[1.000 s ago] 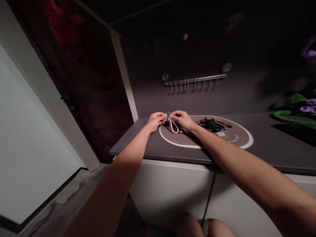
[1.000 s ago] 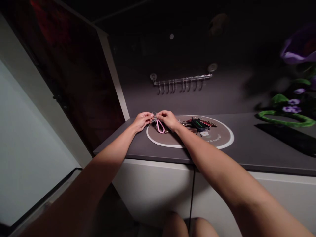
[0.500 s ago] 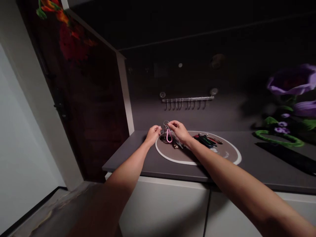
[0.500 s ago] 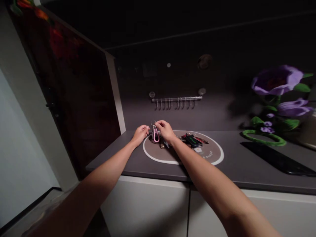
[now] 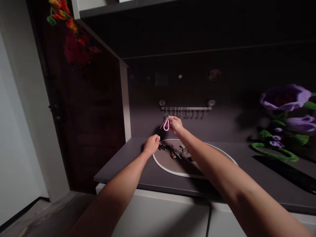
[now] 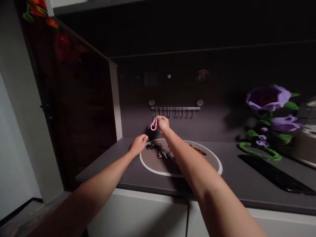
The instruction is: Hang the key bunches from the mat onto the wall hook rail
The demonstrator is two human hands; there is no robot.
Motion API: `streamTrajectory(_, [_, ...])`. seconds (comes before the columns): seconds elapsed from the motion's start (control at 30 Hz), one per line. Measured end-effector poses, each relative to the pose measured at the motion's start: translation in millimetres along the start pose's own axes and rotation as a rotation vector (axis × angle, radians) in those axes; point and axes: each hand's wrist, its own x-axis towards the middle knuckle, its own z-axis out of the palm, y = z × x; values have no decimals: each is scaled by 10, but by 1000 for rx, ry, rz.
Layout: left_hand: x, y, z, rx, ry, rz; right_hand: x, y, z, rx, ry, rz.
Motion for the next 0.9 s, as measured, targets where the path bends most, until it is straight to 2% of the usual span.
streamTrajectory(0.2, [-7, 17, -6, 20, -8, -11, 181, -33, 109, 55, 55, 65])
streamTrajectory(0.47, [-6, 13, -9, 46, -15, -14, 248, -44, 141, 51, 112, 120])
streamTrajectory(0.9, [5, -24, 0, 74, -19, -24, 252, 99, 42, 3, 36, 114])
